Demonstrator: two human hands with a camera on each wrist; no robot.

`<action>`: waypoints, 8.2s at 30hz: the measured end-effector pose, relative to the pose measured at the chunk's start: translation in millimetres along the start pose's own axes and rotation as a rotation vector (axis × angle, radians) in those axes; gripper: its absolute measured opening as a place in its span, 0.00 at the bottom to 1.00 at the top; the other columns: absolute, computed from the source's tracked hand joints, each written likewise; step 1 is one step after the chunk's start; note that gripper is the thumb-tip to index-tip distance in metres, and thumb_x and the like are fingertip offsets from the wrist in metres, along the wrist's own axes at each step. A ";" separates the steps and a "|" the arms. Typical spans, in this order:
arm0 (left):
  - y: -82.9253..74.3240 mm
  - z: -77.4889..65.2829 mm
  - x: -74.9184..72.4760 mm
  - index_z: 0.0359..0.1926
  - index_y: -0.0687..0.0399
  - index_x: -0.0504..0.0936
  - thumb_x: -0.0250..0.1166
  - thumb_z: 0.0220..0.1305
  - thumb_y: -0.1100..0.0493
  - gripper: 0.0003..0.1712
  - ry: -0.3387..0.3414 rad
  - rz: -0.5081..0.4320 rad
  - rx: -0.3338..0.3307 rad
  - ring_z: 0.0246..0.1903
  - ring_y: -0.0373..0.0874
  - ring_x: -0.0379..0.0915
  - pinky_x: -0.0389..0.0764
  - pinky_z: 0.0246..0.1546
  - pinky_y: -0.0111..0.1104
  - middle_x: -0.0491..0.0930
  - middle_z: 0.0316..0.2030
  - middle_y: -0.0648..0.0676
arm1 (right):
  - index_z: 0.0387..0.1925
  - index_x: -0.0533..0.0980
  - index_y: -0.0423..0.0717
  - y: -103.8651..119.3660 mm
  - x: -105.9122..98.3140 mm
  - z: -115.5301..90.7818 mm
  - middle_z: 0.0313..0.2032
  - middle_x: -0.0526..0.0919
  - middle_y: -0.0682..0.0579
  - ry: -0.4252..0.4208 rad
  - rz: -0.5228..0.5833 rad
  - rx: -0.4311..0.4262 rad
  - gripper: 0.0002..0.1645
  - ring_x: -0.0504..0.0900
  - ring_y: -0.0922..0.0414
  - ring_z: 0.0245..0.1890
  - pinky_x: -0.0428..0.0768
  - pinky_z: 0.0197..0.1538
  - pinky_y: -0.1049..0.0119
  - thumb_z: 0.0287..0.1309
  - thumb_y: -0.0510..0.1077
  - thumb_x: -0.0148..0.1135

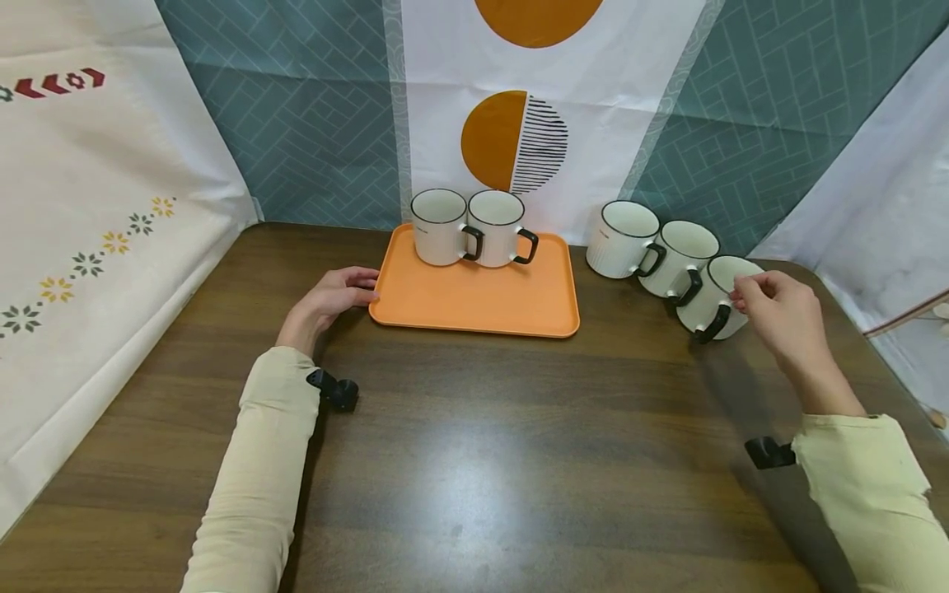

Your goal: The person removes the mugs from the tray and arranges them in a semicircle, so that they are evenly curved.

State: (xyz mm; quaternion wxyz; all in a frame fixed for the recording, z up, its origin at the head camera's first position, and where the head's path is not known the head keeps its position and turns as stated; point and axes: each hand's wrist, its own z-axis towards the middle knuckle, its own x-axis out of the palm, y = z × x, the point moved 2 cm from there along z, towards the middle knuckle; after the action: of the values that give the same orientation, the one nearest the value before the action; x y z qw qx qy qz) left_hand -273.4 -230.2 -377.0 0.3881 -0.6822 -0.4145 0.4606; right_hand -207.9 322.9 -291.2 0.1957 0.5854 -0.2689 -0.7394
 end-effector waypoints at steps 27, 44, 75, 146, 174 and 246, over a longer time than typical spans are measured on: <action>1.0 -0.5 0.1 0.69 0.68 0.60 0.57 0.68 0.68 0.30 -0.005 -0.001 0.010 0.53 0.51 0.66 0.71 0.55 0.36 0.64 0.62 0.67 | 0.55 0.67 0.29 94.6 130.9 61.8 0.51 0.75 0.36 0.290 0.533 -0.027 0.21 0.81 0.51 0.46 0.76 0.55 0.58 0.71 0.44 0.49; 1.2 0.9 1.1 0.69 0.67 0.61 0.57 0.68 0.68 0.30 -0.012 -0.016 -0.002 0.54 0.50 0.66 0.70 0.57 0.38 0.65 0.62 0.66 | 0.43 0.72 0.34 135.1 201.0 83.4 0.35 0.79 0.47 0.247 0.756 0.033 0.12 0.79 0.57 0.35 0.75 0.54 0.62 0.70 0.41 0.51; -0.8 -1.5 1.1 0.70 0.69 0.59 0.56 0.68 0.68 0.31 -0.007 -0.036 0.010 0.54 0.50 0.66 0.70 0.58 0.38 0.64 0.64 0.67 | 0.28 0.66 0.37 137.7 202.7 67.6 0.22 0.67 0.48 0.313 0.345 -0.241 0.25 0.69 0.54 0.24 0.70 0.33 0.64 0.76 0.51 0.36; 0.4 -3.5 1.4 0.70 0.66 0.60 0.57 0.68 0.67 0.31 -0.007 -0.024 -0.019 0.58 0.54 0.64 0.64 0.63 0.43 0.64 0.64 0.66 | 0.26 0.60 0.35 -22.1 -31.9 -21.9 0.23 0.55 0.48 0.295 1.285 -0.288 0.18 0.50 0.54 0.24 0.55 0.30 0.65 0.75 0.39 0.36; 0.9 -0.9 0.4 0.69 0.66 0.61 0.56 0.69 0.68 0.30 -0.020 -0.032 -0.014 0.56 0.52 0.65 0.66 0.62 0.41 0.64 0.64 0.65 | 0.27 0.61 0.40 -123.6 -42.9 -39.0 0.21 0.49 0.48 0.440 1.140 -0.369 0.25 0.48 0.55 0.20 0.48 0.32 0.63 0.73 0.31 0.17; 2.1 -2.6 2.8 0.69 0.67 0.60 0.57 0.68 0.67 0.31 -0.026 -0.030 -0.003 0.53 0.50 0.67 0.65 0.61 0.40 0.65 0.61 0.66 | 0.39 0.77 0.37 -28.6 37.5 -88.7 0.37 0.86 0.59 0.352 0.567 0.010 0.11 0.77 0.70 0.43 0.68 0.44 0.77 0.68 0.43 0.56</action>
State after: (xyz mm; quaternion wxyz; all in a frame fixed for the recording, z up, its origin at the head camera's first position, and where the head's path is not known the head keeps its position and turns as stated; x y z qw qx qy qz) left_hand -269.9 -228.8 -379.0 0.3883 -0.6705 -0.4304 0.4630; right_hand -130.0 307.5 -352.7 0.4342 0.6070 -0.3866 -0.5418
